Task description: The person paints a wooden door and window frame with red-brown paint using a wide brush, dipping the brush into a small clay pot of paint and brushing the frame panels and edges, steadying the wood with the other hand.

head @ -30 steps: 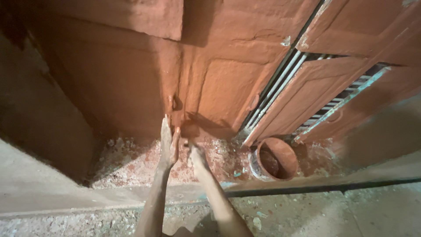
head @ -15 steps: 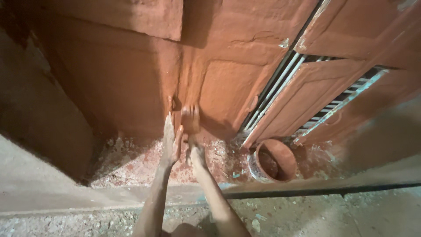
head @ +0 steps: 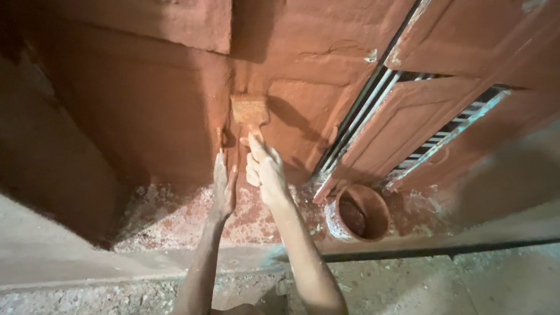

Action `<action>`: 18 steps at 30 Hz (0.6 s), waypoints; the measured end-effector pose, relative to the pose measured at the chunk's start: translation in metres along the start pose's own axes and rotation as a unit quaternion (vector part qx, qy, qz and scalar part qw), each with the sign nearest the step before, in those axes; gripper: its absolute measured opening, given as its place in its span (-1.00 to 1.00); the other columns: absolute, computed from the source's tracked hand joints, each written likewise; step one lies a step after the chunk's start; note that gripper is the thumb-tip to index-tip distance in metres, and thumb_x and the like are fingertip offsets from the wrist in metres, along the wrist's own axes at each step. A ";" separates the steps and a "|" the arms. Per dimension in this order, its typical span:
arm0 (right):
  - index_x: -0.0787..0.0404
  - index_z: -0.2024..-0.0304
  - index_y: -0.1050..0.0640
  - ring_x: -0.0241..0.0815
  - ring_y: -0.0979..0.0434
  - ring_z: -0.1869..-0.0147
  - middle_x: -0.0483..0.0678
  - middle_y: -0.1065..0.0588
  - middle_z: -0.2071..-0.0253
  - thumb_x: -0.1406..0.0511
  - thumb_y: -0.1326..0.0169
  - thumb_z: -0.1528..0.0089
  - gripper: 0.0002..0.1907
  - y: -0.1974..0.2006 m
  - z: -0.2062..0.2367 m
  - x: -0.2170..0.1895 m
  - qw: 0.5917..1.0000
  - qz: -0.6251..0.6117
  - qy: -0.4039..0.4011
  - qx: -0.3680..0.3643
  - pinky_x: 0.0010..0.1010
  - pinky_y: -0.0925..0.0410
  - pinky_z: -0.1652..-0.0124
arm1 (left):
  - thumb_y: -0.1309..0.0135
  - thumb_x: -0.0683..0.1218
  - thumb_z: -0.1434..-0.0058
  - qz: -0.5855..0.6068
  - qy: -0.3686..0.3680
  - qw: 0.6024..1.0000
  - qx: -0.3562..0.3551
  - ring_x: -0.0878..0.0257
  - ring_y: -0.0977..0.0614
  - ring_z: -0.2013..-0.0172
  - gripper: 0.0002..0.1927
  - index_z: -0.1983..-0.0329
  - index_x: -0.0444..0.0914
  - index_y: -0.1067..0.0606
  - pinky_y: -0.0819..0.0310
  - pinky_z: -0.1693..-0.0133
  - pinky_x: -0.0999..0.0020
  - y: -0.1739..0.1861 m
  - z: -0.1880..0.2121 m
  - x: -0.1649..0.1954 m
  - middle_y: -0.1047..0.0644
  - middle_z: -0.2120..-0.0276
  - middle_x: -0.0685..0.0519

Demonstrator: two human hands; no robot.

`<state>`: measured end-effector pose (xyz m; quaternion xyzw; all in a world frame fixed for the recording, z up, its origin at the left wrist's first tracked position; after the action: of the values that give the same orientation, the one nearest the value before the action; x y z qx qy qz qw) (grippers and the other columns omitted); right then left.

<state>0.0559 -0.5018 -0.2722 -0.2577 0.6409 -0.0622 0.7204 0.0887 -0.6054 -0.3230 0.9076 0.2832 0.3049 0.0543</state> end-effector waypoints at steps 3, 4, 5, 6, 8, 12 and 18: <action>0.23 0.00 -0.46 -0.44 -0.06 0.69 -0.32 -0.17 0.65 0.03 -0.04 -0.41 -0.60 0.003 0.008 0.022 0.999 0.002 0.018 0.031 -0.53 0.03 0.71 | 0.36 -0.08 -0.60 -0.057 -0.064 0.996 0.015 -0.14 0.01 -0.57 -0.53 -0.54 -0.19 -0.14 0.20 -0.56 0.03 0.000 0.000 0.003 0.03 -0.56 -0.26; 0.11 -0.02 -0.48 -0.44 -0.05 0.70 -0.31 -0.16 0.67 0.02 -0.02 -0.38 -0.65 0.009 0.008 0.038 0.998 0.013 -0.017 0.052 -0.54 0.03 0.72 | 0.34 -0.06 -0.59 -0.023 -0.007 0.999 0.023 -0.15 0.01 -0.56 -0.50 -0.54 -0.26 -0.10 0.19 -0.54 0.03 0.001 -0.001 -0.002 0.02 -0.55 -0.27; 0.11 0.03 -0.46 -0.43 -0.05 0.71 -0.31 -0.15 0.68 0.03 0.00 -0.39 -0.68 0.015 0.009 0.055 0.996 0.021 -0.042 0.070 -0.53 0.04 0.72 | 0.32 -0.04 -0.57 0.011 0.051 0.998 0.030 -0.16 0.00 -0.55 -0.46 -0.54 -0.33 -0.06 0.19 -0.52 0.03 0.002 -0.003 -0.007 0.01 -0.55 -0.28; 0.11 0.07 -0.44 -0.42 -0.05 0.71 -0.31 -0.15 0.68 0.04 0.01 -0.39 -0.70 0.023 0.010 0.074 0.994 0.025 -0.065 0.084 -0.52 0.04 0.72 | 0.31 -0.01 -0.56 0.046 0.109 0.992 0.037 -0.16 -0.01 -0.54 -0.41 -0.54 -0.40 -0.02 0.19 -0.50 0.03 0.003 -0.003 -0.011 0.00 -0.54 -0.29; 0.10 0.16 -0.40 -0.41 -0.04 0.72 -0.30 -0.14 0.69 0.05 0.04 -0.40 -0.73 0.037 0.013 0.109 0.989 0.020 -0.107 0.101 -0.50 0.05 0.72 | 0.29 0.02 -0.55 0.049 0.145 0.988 0.031 -0.16 0.00 -0.53 -0.38 -0.54 -0.43 -0.02 0.18 -0.48 0.05 0.005 -0.005 -0.010 0.00 -0.53 -0.30; 0.06 0.41 -0.28 -0.37 0.00 0.74 -0.29 -0.08 0.72 0.07 0.04 -0.43 -0.63 0.055 0.018 0.151 0.965 -0.022 -0.228 0.131 -0.47 0.08 0.72 | 0.27 0.05 -0.53 0.035 0.138 0.990 0.020 -0.16 0.01 -0.53 -0.35 -0.54 -0.43 -0.03 0.19 -0.48 0.05 0.007 -0.008 -0.003 0.00 -0.54 -0.29; 0.06 0.27 -0.51 -0.39 -0.08 0.69 -0.29 -0.21 0.65 0.06 0.08 -0.39 -0.70 0.047 -0.003 0.111 0.973 0.034 -0.185 0.136 -0.48 0.04 0.68 | 0.28 0.03 -0.54 0.036 0.165 0.985 0.015 -0.17 0.01 -0.53 -0.37 -0.53 -0.44 -0.02 0.19 -0.48 0.03 0.007 0.001 -0.014 0.00 -0.53 -0.31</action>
<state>0.0609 -0.5087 -0.3925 -0.1423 0.4902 -0.0751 0.8566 0.0836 -0.6190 -0.3290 0.8552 0.2596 0.4483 -0.0180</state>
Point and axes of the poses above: each hand's wrist, its own z-axis away from the middle knuckle, its own y-axis out of the back of the hand, x = y × z, the point moved 4 cm from there along -z, towards the middle knuckle
